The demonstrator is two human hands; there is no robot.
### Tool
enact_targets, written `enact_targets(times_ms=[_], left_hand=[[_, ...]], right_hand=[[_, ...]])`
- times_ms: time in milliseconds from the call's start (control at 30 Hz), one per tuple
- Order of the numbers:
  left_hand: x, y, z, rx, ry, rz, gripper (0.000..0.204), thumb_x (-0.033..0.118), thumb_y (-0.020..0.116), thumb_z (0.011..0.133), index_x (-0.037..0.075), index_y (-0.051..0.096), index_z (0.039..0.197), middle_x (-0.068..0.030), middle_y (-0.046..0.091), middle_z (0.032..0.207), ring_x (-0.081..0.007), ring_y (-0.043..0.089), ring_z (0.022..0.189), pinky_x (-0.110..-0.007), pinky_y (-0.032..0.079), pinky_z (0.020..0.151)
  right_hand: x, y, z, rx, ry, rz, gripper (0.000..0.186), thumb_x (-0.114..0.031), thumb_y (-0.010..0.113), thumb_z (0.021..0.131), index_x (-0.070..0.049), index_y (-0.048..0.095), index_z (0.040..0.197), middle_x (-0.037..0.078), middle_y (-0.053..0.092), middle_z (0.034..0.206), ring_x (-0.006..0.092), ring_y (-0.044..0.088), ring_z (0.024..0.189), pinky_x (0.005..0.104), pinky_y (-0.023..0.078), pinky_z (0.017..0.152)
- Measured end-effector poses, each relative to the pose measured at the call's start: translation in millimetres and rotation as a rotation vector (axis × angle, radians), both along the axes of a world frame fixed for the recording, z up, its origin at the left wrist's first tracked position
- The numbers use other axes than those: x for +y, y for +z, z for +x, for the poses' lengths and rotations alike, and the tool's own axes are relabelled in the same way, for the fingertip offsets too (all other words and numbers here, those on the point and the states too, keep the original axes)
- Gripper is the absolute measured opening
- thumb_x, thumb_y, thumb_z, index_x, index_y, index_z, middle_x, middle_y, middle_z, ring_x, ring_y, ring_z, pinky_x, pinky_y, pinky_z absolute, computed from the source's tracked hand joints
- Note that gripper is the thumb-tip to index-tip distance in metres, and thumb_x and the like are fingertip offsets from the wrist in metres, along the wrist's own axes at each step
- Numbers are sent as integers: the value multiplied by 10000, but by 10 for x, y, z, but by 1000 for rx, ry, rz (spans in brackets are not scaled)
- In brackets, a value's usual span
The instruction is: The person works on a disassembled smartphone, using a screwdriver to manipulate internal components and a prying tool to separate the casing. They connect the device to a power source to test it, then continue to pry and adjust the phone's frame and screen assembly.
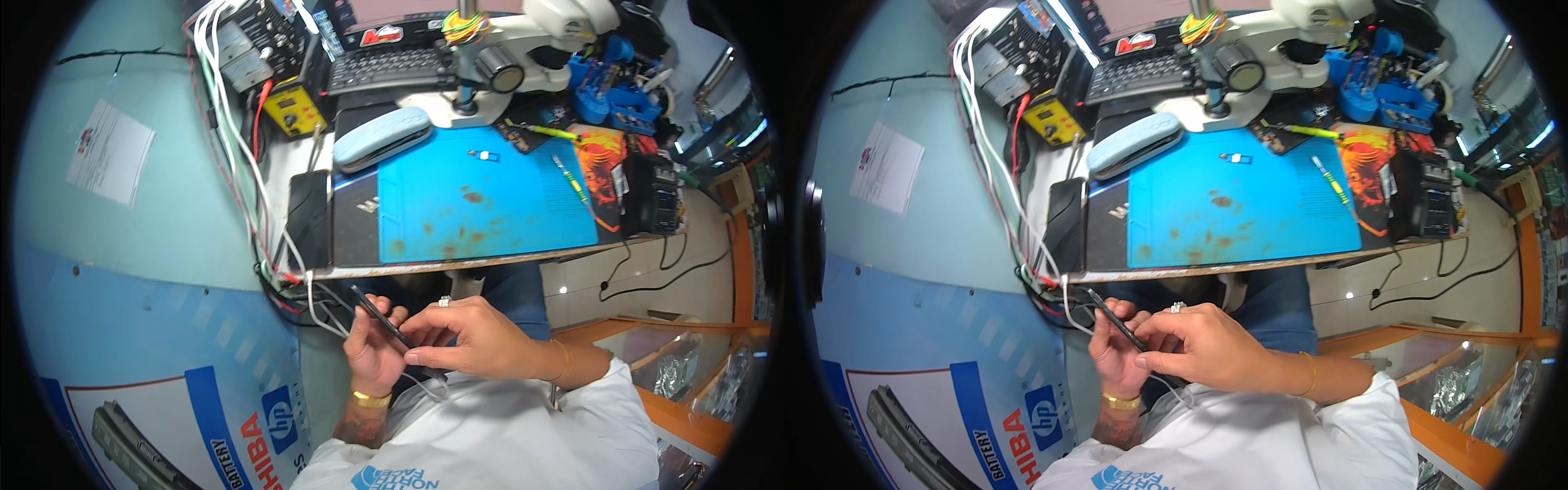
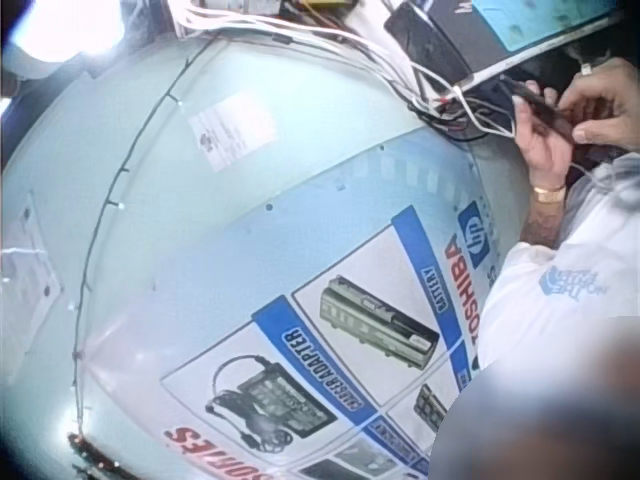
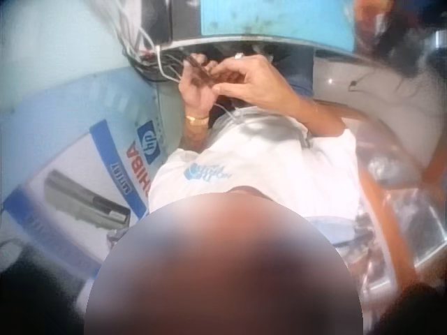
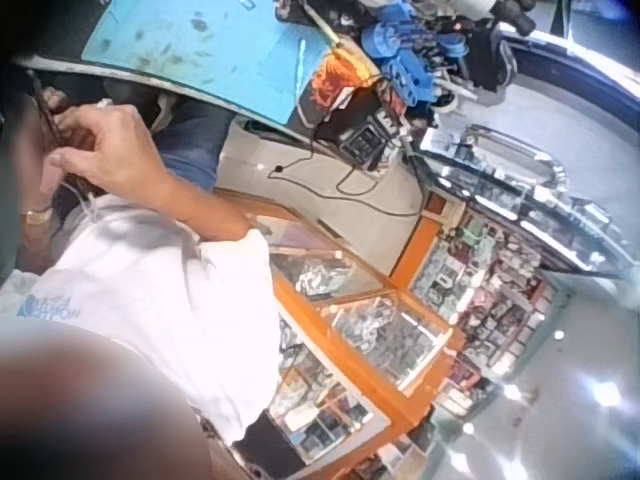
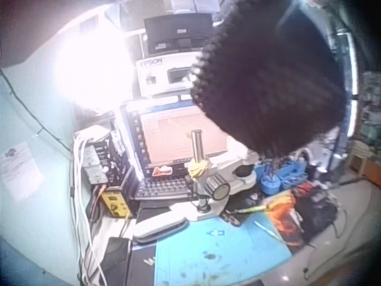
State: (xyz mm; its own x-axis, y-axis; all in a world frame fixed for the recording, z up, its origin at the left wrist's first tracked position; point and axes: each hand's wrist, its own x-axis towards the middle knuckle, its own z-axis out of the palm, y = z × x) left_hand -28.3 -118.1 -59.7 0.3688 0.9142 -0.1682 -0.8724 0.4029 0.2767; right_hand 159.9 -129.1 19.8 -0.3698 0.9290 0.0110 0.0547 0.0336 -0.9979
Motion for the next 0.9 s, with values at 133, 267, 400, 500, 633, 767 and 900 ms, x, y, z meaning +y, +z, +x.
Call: enact_targets(times_ms=[133,267,400,500,633,767,900], left_hand=[[119,286,145,360,97,-23,215,300,597,1033,101,649,1093,-29,669,1053,-167,634,931,-339,528,860],[249,407,300,342,12,136,200,256,588,1039,76,655,1097,-44,703,1065,-155,663,961,-334,544,869],[251,340,306,334,-32,121,237,301,601,1033,79,641,1107,-30,675,1059,-158,628,945,-344,531,854],[273,222,278,372,-48,127,277,373,603,1026,121,620,1138,9,605,1045,-161,534,900,-351,479,810],[279,124,223,128,-100,130,260,397,629,1004,150,570,1060,21,524,934,-141,495,844,-350,446,767],[298,106,197,-17,-85,224,217,362,606,1025,152,568,1070,24,551,948,-135,502,864,-318,420,753],[294,81,175,-5,-63,249,214,352,627,1016,152,564,1058,33,553,945,-130,518,886,-313,433,776]], right_hand=[[-33,-137,111,-24,-133,-87,265,-110,765,872,22,706,1094,101,739,815,136,692,680,276,547,623],[-77,-160,162,44,-298,-47,228,-60,764,860,36,710,1060,88,737,810,104,693,686,235,541,607],[-133,-188,160,21,-310,40,229,-66,766,863,33,710,1062,79,726,794,96,679,674,241,535,595],[-158,-213,75,-3,-301,87,225,-82,769,864,29,708,1051,65,705,783,101,663,664,244,524,583],[-168,-160,1,-28,-279,165,239,-114,771,864,20,699,1049,67,657,786,151,654,680,267,535,596],[-179,-149,-28,-1,-216,172,282,-139,778,868,30,679,1071,89,629,855,186,657,714,299,557,644],[-190,-165,-36,7,-222,203,297,-130,788,878,29,688,1109,86,652,881,162,670,767,289,551,659]])
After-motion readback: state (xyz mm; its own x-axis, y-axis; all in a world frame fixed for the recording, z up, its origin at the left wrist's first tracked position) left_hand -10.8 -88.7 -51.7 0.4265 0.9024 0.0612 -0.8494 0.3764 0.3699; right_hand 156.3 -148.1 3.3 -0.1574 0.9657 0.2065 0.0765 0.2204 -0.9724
